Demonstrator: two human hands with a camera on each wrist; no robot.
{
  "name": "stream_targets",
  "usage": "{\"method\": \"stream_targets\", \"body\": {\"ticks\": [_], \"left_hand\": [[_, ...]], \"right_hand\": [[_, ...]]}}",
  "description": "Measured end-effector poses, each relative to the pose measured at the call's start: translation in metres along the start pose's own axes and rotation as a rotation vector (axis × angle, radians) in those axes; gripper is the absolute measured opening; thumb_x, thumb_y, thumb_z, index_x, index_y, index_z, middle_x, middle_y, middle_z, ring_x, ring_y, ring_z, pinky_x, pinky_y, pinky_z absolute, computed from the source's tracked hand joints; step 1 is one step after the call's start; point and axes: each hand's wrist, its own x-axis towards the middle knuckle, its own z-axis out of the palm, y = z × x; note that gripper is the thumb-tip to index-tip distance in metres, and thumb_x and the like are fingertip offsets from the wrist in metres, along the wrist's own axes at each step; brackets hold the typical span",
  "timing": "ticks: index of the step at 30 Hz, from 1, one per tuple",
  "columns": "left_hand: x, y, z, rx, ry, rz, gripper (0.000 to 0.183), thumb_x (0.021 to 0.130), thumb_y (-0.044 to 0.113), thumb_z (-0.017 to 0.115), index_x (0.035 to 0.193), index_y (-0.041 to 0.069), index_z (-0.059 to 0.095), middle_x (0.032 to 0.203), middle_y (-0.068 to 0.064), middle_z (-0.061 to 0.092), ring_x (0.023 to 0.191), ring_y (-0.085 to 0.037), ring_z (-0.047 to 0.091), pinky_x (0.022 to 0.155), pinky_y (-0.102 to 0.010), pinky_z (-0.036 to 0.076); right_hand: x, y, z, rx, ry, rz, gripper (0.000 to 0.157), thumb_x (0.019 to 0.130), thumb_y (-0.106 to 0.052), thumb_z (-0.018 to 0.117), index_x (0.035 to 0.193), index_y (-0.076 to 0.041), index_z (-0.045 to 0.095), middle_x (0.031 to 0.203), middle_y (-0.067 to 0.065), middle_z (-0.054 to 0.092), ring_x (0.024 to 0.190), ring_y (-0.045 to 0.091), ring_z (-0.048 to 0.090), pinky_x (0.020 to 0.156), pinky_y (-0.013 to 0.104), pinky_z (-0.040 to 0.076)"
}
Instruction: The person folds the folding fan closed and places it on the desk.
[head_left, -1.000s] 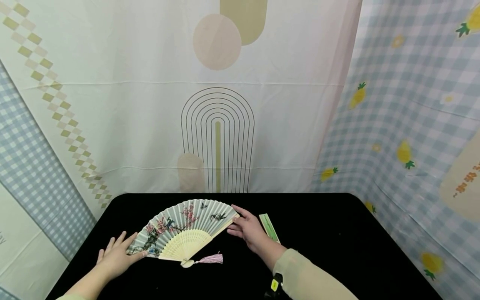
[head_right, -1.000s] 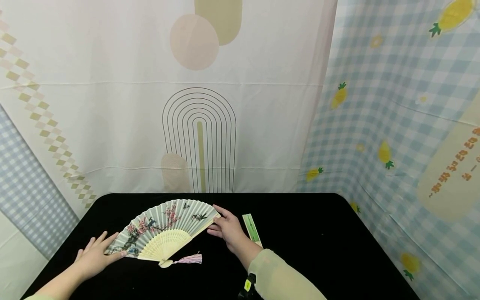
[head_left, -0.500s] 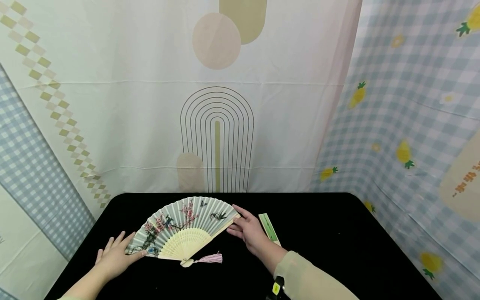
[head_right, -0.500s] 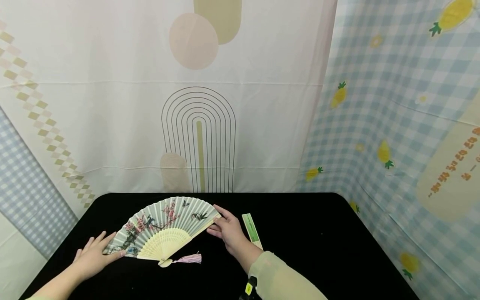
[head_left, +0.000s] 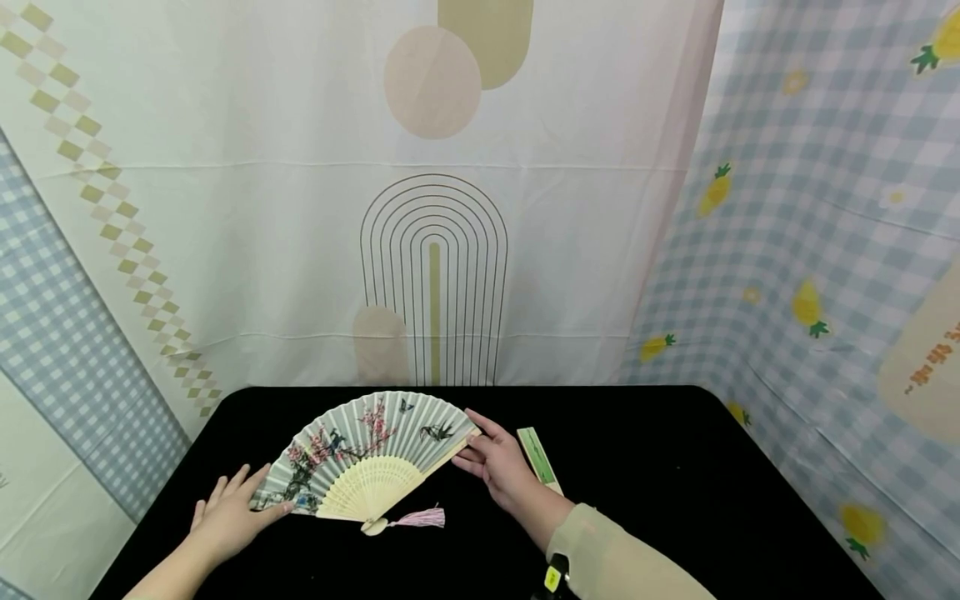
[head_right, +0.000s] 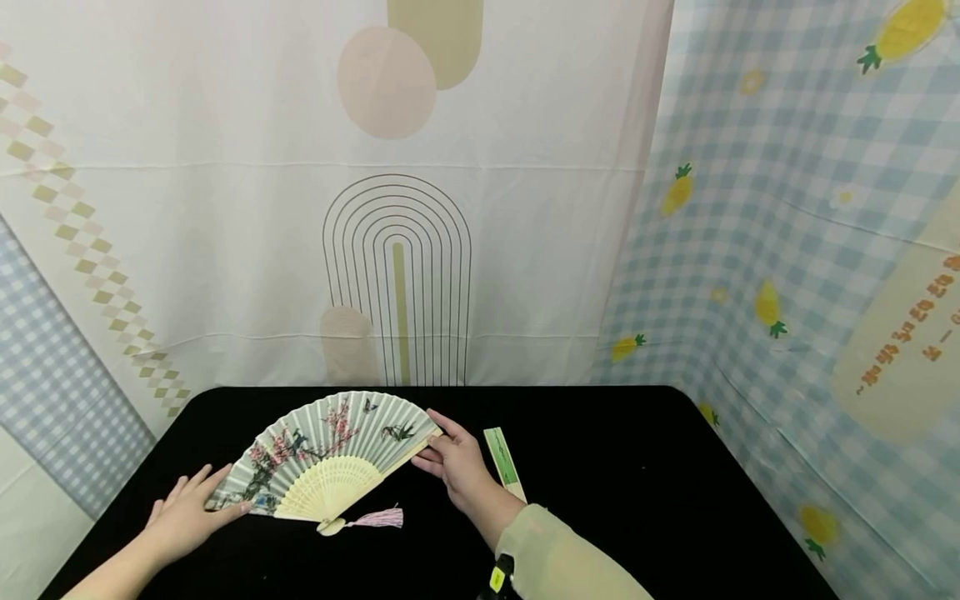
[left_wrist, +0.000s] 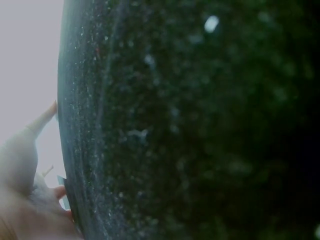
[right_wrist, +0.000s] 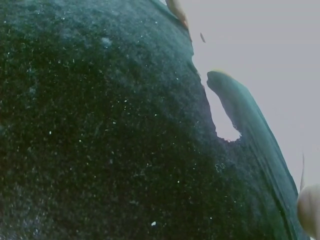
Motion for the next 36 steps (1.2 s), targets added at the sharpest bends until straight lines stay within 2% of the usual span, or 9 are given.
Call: {"method": "stream_targets", "body": {"ticks": [6,15,25,36], "left_hand": [[0.004,-0.004,0.004,-0.021,-0.009,0.003,0.105,0.088,0.065,0.061,0.154,-0.004,0.019,0.153,-0.041,0.004,0.135,-0.065,-0.005,0.1,-0.081,-0.002],[0.011,-0.015,0.013,-0.03,0.022,0.014,0.105,0.088,0.066,0.06,0.156,-0.001,0.017,0.153,-0.041,0.006,0.134,-0.066,-0.005,0.1,-0.081,-0.001],[0.014,-0.022,0.021,-0.005,0.107,0.056,0.102,0.089,0.066,0.06,0.156,0.0,0.021,0.152,-0.041,0.013,0.134,-0.068,0.001,0.1,-0.082,0.004],[0.016,-0.018,0.022,-0.053,0.101,0.07,0.097,0.091,0.063,0.058,0.157,0.001,0.021,0.154,-0.035,0.02,0.136,-0.064,0.007,0.1,-0.081,0.006]], "right_hand": [[0.001,0.004,-0.001,-0.01,0.011,-0.004,0.053,0.102,0.0,0.049,0.153,-0.008,0.038,0.13,0.023,0.059,0.091,0.021,0.072,0.087,0.039,0.057],[0.009,0.019,-0.009,0.018,0.009,-0.037,0.053,0.102,0.003,0.047,0.153,-0.007,0.038,0.129,0.023,0.06,0.092,0.021,0.072,0.086,0.038,0.058],[0.01,0.027,-0.012,0.058,0.013,-0.059,0.054,0.101,0.003,0.048,0.153,-0.007,0.038,0.13,0.023,0.06,0.092,0.02,0.072,0.084,0.036,0.058],[0.007,0.025,-0.016,0.069,0.048,-0.063,0.054,0.101,0.004,0.048,0.153,-0.006,0.038,0.134,0.023,0.057,0.095,0.022,0.071,0.084,0.036,0.058]]}}
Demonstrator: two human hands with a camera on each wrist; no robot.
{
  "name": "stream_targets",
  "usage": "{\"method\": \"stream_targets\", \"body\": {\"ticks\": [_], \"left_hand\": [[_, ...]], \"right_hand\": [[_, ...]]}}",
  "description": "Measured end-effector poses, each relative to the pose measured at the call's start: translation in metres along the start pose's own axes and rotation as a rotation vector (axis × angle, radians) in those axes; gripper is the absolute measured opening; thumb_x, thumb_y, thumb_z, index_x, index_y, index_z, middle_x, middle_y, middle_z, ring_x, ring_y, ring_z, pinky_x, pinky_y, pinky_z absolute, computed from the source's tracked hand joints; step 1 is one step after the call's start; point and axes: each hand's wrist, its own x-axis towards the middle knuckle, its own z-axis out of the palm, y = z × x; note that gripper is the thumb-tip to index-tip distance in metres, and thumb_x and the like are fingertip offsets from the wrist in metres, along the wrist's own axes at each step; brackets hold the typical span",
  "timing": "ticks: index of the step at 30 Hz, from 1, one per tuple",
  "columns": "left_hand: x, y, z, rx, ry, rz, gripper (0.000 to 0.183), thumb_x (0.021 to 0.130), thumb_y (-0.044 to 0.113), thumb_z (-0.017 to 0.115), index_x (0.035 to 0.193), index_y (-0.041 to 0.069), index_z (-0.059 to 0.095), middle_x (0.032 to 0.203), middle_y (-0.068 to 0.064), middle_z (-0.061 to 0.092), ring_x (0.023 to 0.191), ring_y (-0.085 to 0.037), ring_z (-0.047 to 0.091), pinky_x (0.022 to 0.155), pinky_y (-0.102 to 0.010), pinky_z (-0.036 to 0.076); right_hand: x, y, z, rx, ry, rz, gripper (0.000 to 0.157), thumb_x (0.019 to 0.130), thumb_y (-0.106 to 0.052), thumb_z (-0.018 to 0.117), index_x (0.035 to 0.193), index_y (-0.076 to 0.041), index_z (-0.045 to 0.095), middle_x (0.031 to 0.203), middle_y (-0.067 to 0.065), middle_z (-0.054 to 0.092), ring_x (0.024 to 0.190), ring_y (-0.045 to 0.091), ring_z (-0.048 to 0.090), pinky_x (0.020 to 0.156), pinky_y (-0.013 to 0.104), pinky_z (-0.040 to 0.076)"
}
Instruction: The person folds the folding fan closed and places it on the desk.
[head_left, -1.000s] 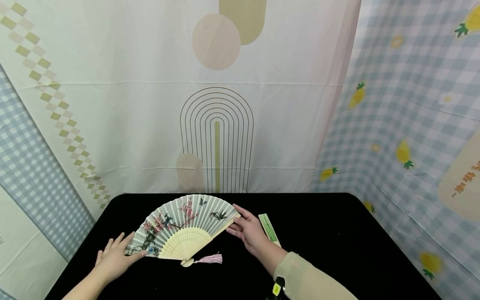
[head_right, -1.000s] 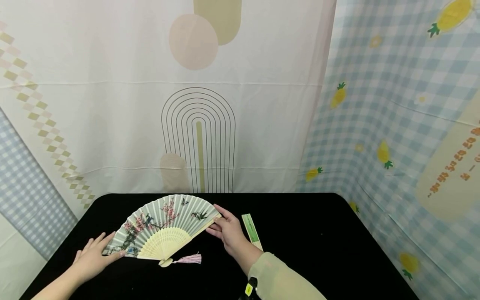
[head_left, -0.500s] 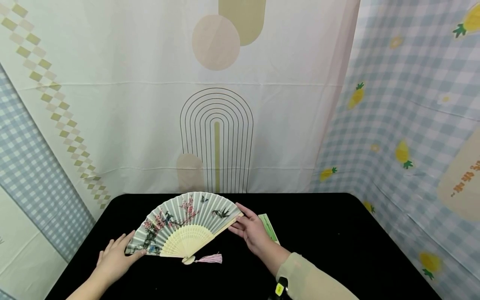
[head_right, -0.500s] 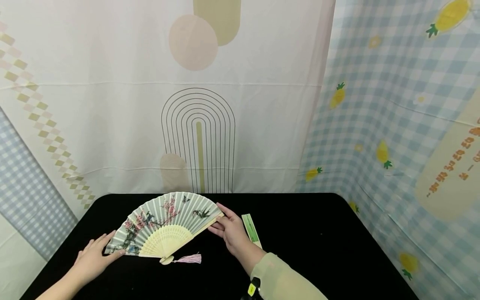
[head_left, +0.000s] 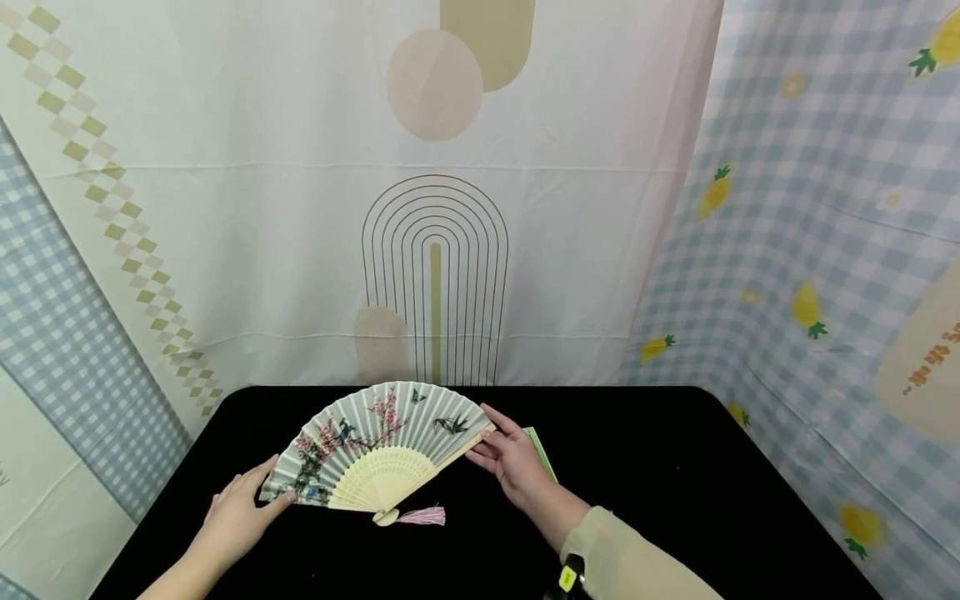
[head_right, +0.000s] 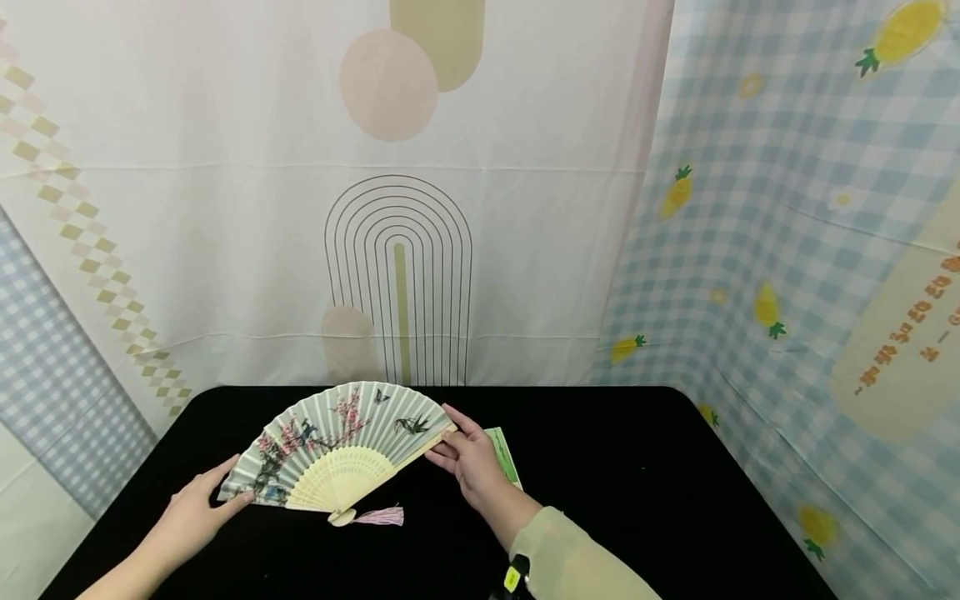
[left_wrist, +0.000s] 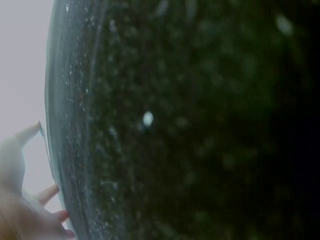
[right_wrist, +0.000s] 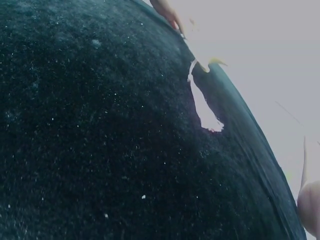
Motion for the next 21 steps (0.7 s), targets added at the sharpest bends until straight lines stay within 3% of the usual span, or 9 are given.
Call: {"method": "stream_targets", "body": {"ticks": [10,17,21], "left_hand": [[0.0,0.009,0.001,-0.003,0.004,-0.002,0.093,0.094,0.063,0.054,0.158,0.004,0.02,0.152,-0.037,0.023,0.135,-0.06,0.022,0.101,-0.08,0.012],[-0.001,0.015,0.001,-0.023,-0.002,0.001,0.093,0.094,0.066,0.051,0.158,0.006,0.021,0.153,-0.034,0.026,0.134,-0.059,0.027,0.096,-0.075,0.033],[-0.001,0.018,0.003,-0.056,-0.002,0.011,0.09,0.095,0.064,0.051,0.159,0.008,0.021,0.153,-0.033,0.026,0.136,-0.057,0.027,0.098,-0.072,0.035]], "right_hand": [[-0.003,-0.007,-0.008,0.019,0.01,0.009,0.053,0.101,0.004,0.047,0.152,-0.008,0.039,0.135,0.023,0.057,0.097,0.023,0.071,0.084,0.036,0.058],[-0.006,-0.014,-0.014,0.013,0.016,-0.009,0.054,0.101,0.005,0.047,0.153,-0.006,0.038,0.131,0.022,0.06,0.095,0.022,0.071,0.083,0.035,0.058],[-0.007,-0.016,-0.018,0.013,0.032,-0.019,0.053,0.101,0.005,0.047,0.152,-0.007,0.039,0.133,0.022,0.059,0.096,0.022,0.071,0.083,0.035,0.058]]}}
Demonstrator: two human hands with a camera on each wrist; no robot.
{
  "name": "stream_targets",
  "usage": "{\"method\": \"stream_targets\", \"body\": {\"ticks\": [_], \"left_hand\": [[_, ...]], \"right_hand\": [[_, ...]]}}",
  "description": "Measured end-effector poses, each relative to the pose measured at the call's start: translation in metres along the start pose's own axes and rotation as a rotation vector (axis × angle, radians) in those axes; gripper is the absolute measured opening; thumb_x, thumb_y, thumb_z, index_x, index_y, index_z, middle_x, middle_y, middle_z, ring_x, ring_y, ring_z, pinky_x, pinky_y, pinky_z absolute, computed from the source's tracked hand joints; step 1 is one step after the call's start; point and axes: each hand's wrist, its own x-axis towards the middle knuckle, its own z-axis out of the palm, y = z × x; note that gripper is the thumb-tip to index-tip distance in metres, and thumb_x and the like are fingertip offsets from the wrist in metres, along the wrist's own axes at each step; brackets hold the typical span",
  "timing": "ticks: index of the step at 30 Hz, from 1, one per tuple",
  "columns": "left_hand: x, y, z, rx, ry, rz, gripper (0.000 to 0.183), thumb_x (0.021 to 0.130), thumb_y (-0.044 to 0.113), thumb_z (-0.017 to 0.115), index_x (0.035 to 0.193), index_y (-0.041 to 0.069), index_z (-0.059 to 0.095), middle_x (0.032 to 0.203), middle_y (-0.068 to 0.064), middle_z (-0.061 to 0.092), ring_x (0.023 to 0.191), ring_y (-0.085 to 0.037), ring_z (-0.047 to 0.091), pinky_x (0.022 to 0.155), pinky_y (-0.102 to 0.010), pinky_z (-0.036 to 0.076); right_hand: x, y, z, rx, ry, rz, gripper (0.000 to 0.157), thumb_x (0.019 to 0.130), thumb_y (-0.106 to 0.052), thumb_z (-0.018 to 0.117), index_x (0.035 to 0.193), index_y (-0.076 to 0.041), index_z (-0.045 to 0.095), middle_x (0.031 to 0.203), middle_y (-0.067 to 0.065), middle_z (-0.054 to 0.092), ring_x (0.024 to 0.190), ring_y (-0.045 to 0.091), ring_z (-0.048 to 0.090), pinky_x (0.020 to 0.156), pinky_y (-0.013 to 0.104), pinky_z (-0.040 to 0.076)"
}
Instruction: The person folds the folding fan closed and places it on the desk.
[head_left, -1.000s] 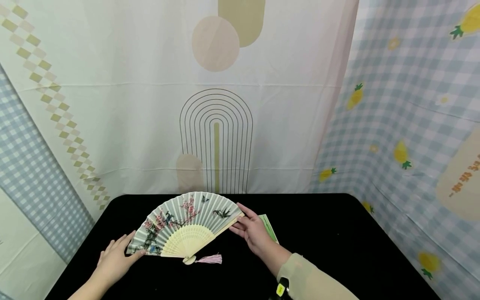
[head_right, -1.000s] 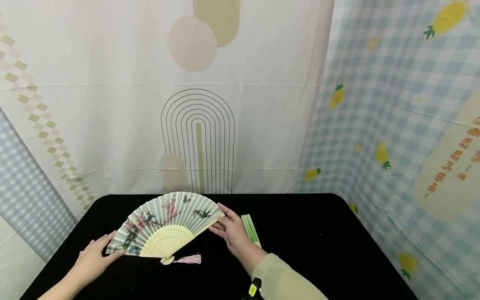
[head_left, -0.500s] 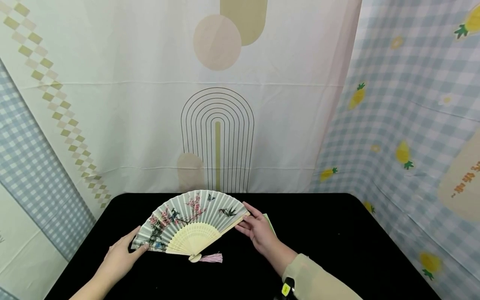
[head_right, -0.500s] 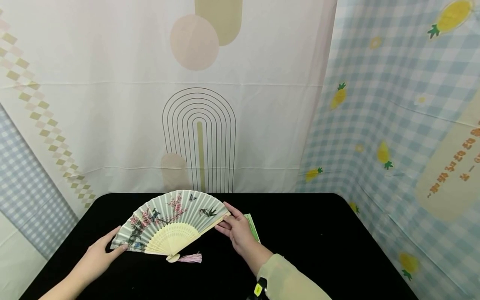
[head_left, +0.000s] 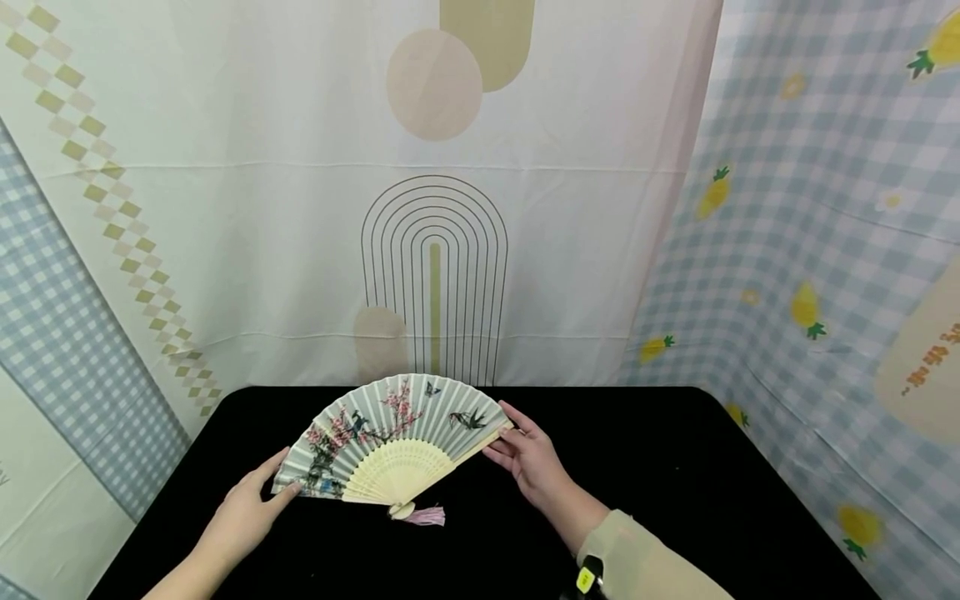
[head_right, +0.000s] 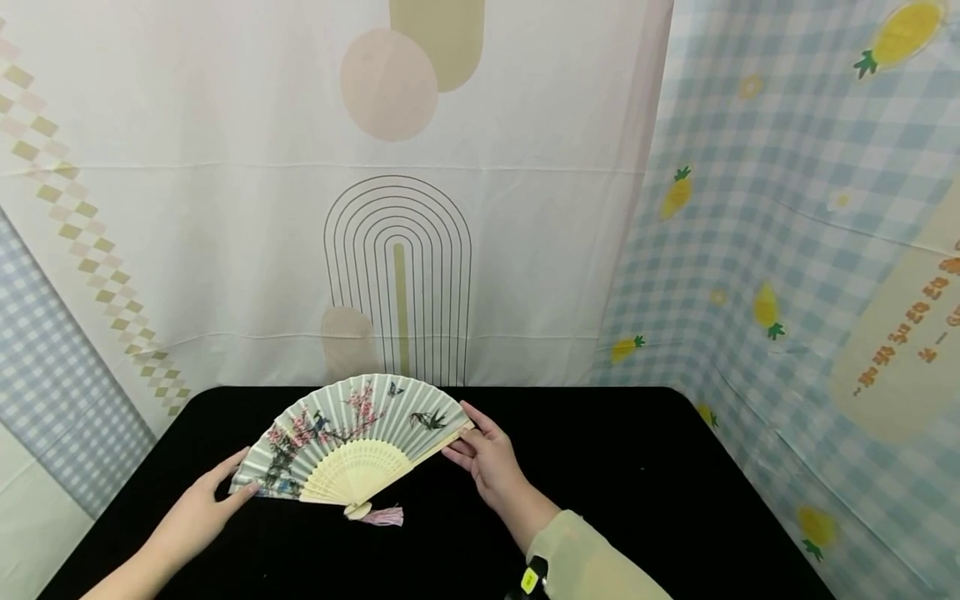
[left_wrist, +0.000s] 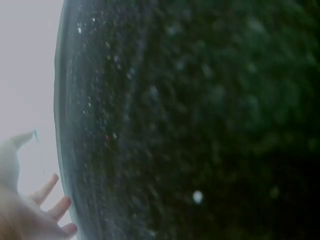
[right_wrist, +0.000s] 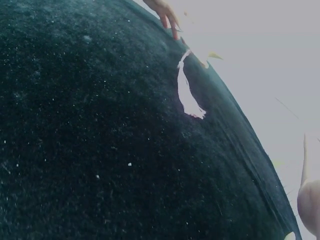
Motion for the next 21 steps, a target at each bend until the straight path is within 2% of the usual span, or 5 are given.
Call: {"method": "stream_targets", "body": {"ticks": [4,7,13,18,21], "left_hand": [[0.0,0.005,0.001,-0.019,0.007,0.005,0.088,0.096,0.062,0.052,0.159,0.01,0.02,0.154,-0.032,0.027,0.136,-0.055,0.028,0.099,-0.071,0.035],[0.0,0.01,0.0,-0.039,0.002,-0.018,0.088,0.095,0.064,0.051,0.16,0.013,0.019,0.153,-0.032,0.03,0.133,-0.054,0.035,0.091,-0.067,0.043],[0.001,0.014,0.0,-0.09,0.008,-0.038,0.088,0.094,0.064,0.054,0.16,0.017,0.021,0.137,-0.028,0.049,0.116,-0.041,0.054,0.073,-0.041,0.05],[-0.002,0.019,0.002,-0.101,0.011,-0.03,0.087,0.094,0.065,0.053,0.16,0.019,0.02,0.141,-0.031,0.046,0.12,-0.045,0.052,0.076,-0.047,0.053],[-0.004,0.022,0.005,-0.131,0.017,-0.019,0.083,0.096,0.058,0.055,0.16,0.017,0.021,0.135,-0.03,0.053,0.114,-0.039,0.06,0.076,-0.048,0.054]], "right_hand": [[-0.001,-0.003,-0.003,0.002,0.025,-0.002,0.053,0.101,0.005,0.047,0.152,-0.009,0.041,0.135,0.023,0.057,0.096,0.023,0.071,0.083,0.035,0.058],[-0.002,-0.005,-0.006,0.007,0.03,-0.007,0.054,0.101,0.005,0.047,0.152,-0.009,0.04,0.137,0.023,0.055,0.098,0.023,0.071,0.084,0.035,0.058],[-0.006,-0.01,-0.012,0.014,0.015,-0.024,0.054,0.101,0.004,0.048,0.153,-0.005,0.036,0.138,0.022,0.055,0.099,0.024,0.071,0.084,0.036,0.058],[-0.008,-0.014,-0.015,0.011,0.035,-0.025,0.054,0.101,0.004,0.049,0.153,-0.006,0.037,0.135,0.02,0.057,0.097,0.023,0.071,0.084,0.035,0.058],[-0.009,-0.015,-0.016,0.004,0.055,-0.023,0.054,0.1,0.004,0.049,0.152,-0.008,0.039,0.134,0.02,0.058,0.097,0.023,0.071,0.083,0.035,0.058]]}}
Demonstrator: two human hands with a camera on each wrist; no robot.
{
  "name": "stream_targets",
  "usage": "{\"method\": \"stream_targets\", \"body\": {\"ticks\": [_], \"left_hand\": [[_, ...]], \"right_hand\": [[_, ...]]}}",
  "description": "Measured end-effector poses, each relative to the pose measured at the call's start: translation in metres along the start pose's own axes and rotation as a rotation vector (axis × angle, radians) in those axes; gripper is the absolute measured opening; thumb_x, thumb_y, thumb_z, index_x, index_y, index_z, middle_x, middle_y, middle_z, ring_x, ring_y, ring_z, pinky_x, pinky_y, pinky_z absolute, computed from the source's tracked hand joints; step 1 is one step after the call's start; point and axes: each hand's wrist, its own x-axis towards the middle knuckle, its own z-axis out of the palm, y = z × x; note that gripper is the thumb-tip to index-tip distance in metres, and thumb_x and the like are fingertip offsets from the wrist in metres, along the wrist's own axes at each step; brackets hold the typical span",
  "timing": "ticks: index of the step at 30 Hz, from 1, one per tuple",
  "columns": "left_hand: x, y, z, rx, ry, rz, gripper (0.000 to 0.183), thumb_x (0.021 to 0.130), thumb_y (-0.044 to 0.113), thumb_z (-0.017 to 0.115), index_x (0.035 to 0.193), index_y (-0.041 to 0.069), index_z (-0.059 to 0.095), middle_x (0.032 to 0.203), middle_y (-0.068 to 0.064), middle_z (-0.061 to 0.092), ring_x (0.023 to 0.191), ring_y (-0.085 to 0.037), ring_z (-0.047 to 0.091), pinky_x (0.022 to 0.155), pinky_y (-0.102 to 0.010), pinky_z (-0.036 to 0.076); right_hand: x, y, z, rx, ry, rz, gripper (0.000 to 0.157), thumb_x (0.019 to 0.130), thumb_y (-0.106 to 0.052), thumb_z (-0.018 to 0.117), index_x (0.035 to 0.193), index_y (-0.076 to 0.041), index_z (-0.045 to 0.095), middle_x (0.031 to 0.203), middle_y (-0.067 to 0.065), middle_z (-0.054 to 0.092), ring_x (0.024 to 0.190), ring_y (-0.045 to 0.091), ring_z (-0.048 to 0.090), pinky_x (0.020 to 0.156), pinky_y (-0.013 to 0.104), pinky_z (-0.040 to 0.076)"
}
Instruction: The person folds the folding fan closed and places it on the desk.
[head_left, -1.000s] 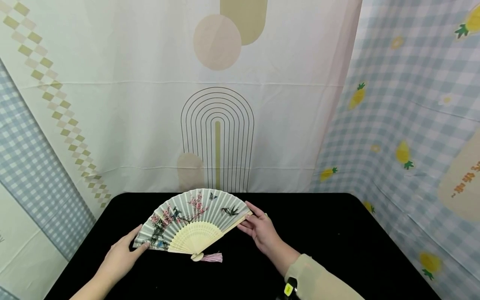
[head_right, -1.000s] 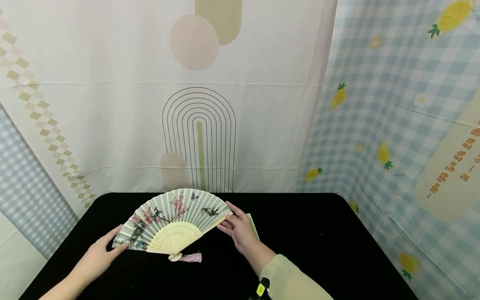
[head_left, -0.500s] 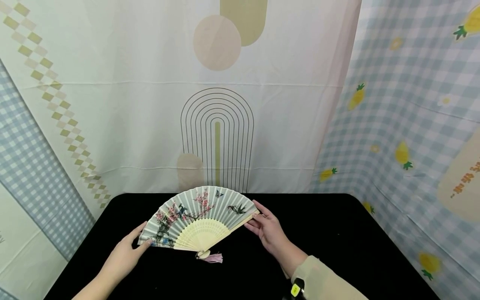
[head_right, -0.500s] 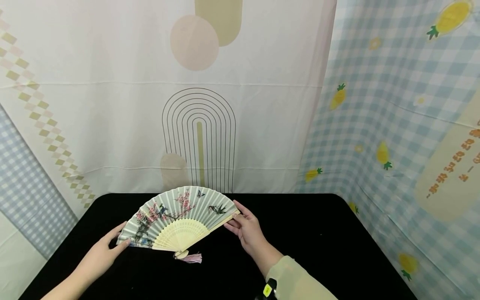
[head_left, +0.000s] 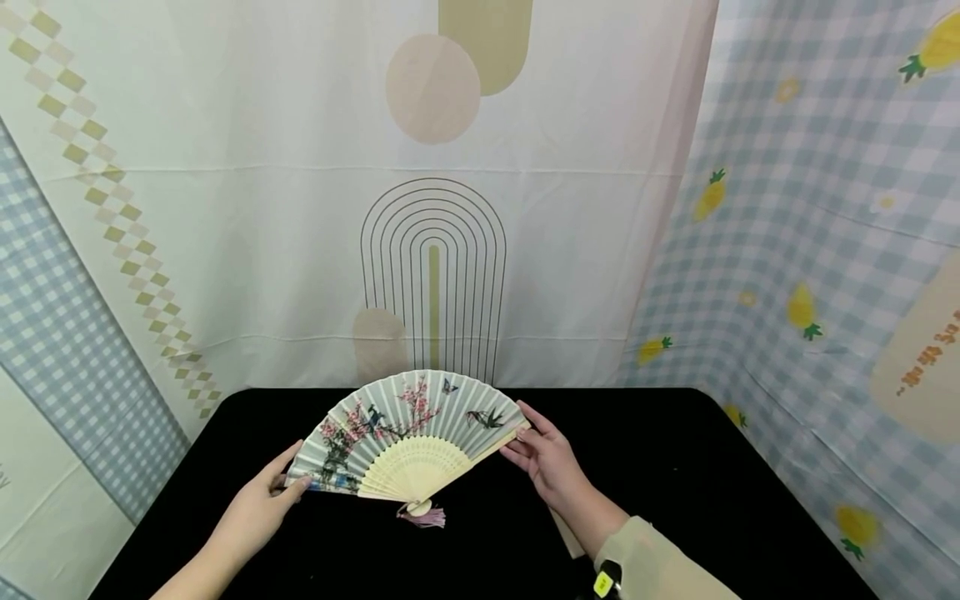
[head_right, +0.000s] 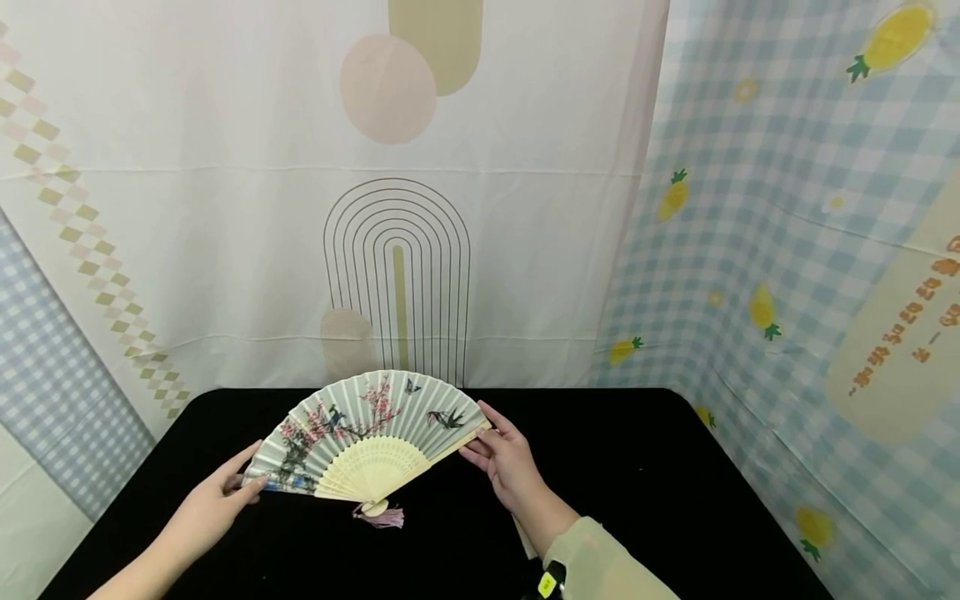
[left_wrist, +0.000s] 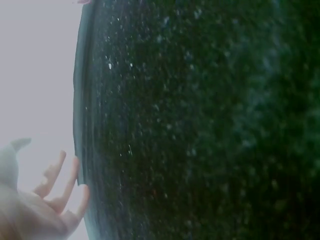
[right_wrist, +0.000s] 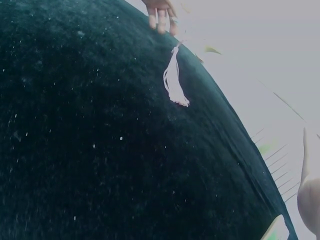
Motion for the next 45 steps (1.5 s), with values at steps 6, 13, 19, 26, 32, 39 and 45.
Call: {"method": "stream_targets", "body": {"ticks": [6,13,19,26,32,39,45], "left_hand": [[-0.002,0.007,0.005,-0.09,-0.001,0.017,0.077,0.098,0.044,0.061,0.159,0.015,0.023,0.104,-0.009,0.069,0.094,-0.024,0.07,0.068,-0.037,0.049],[-0.004,0.017,0.007,-0.234,-0.012,0.009,0.073,0.1,0.028,0.062,0.159,0.013,0.023,0.102,-0.013,0.069,0.093,-0.026,0.07,0.074,-0.04,0.057],[-0.007,0.022,0.009,-0.36,-0.044,-0.005,0.07,0.101,0.014,0.059,0.16,0.012,0.02,0.116,-0.023,0.066,0.094,-0.028,0.071,0.078,-0.043,0.058],[-0.008,0.022,0.01,-0.465,-0.076,-0.003,0.068,0.102,0.006,0.054,0.16,0.013,0.019,0.103,-0.016,0.069,0.097,-0.031,0.071,0.083,-0.044,0.058],[-0.008,0.019,0.012,-0.606,-0.108,0.02,0.069,0.102,0.006,0.053,0.161,0.016,0.017,0.089,-0.015,0.064,0.103,-0.033,0.069,0.086,-0.042,0.057],[-0.01,0.018,0.012,-0.722,-0.149,0.024,0.073,0.102,0.015,0.057,0.161,0.018,0.015,0.085,-0.009,0.059,0.108,-0.032,0.067,0.092,-0.042,0.055],[-0.01,0.016,0.016,-0.774,-0.153,0.057,0.072,0.102,0.011,0.055,0.161,0.018,0.014,0.094,-0.009,0.055,0.107,-0.028,0.068,0.094,-0.042,0.053]], "right_hand": [[-0.001,-0.002,-0.005,-0.021,0.004,0.003,0.054,0.1,0.005,0.05,0.152,-0.008,0.041,0.132,0.019,0.06,0.095,0.022,0.071,0.082,0.035,0.059],[-0.002,-0.004,-0.012,-0.021,0.008,-0.005,0.054,0.101,0.005,0.047,0.153,-0.008,0.039,0.131,0.018,0.061,0.095,0.022,0.071,0.082,0.035,0.059],[-0.003,-0.007,-0.018,-0.001,0.02,-0.005,0.054,0.102,0.005,0.047,0.153,-0.01,0.039,0.122,0.012,0.066,0.09,0.02,0.072,0.082,0.035,0.059],[-0.004,-0.01,-0.024,0.032,0.023,0.012,0.054,0.102,0.005,0.046,0.153,-0.011,0.038,0.119,0.01,0.067,0.089,0.02,0.072,0.083,0.034,0.058],[-0.004,-0.011,-0.029,0.046,0.01,0.009,0.054,0.103,0.002,0.046,0.154,-0.01,0.036,0.125,0.011,0.064,0.095,0.021,0.071,0.085,0.034,0.058],[-0.005,-0.01,-0.032,0.045,0.024,-0.002,0.054,0.103,0.003,0.045,0.154,-0.009,0.036,0.125,0.01,0.064,0.098,0.023,0.07,0.084,0.035,0.058],[-0.005,-0.008,-0.031,0.029,0.018,-0.022,0.054,0.103,0.004,0.043,0.155,-0.009,0.034,0.129,0.012,0.062,0.1,0.023,0.07,0.085,0.036,0.058]]}}
